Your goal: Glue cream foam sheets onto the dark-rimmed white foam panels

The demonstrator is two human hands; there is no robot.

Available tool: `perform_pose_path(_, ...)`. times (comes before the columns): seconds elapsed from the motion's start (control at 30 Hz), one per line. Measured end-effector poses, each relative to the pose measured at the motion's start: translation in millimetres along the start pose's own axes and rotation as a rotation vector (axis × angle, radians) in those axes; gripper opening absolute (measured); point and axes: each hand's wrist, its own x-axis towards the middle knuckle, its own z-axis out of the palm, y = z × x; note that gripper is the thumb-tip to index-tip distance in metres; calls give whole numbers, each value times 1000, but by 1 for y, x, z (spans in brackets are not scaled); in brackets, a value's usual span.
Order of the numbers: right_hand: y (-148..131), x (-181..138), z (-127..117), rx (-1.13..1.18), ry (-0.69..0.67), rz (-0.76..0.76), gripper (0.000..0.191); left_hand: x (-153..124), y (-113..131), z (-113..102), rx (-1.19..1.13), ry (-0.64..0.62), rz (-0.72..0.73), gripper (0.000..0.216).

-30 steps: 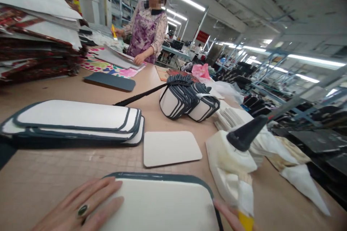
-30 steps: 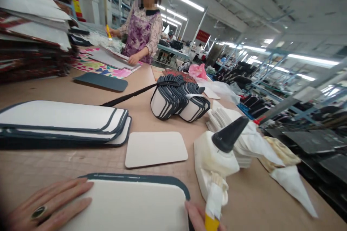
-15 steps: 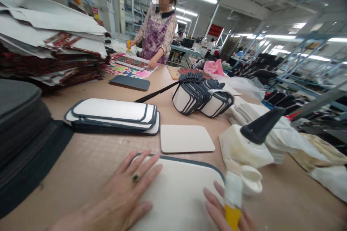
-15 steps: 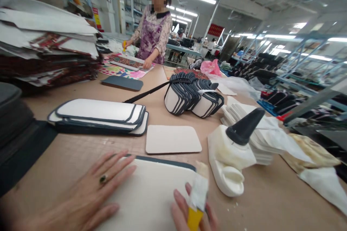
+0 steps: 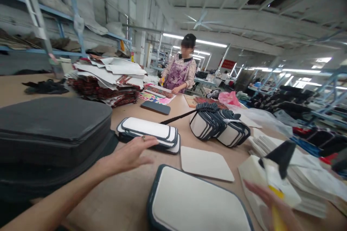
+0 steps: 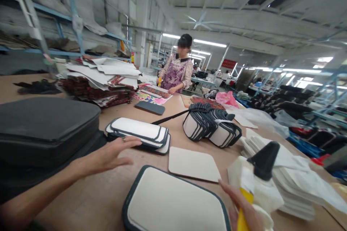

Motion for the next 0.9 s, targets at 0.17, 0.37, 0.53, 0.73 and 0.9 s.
perform_pose_path(0.17,-77,82,16,352,7,226,52,72,-64,10,144,-7,-162,60)
perform_pose_path(0.37,-87,139,71,580,-175,246,36,96,-117,15,180,-60,-132,47)
perform_pose_path(0.53,-83,186,165,431,-361,164,29,94,-122,12,206,-105,-79,27)
perform_pose_path(0.73,-90,206,243,169,-444,131,23,102,-116,16,190,-85,-136,40)
perform_pose_path(0.9,-92,191,262,73,-483,-27,24,108,-149,-3,111,71,-497,34)
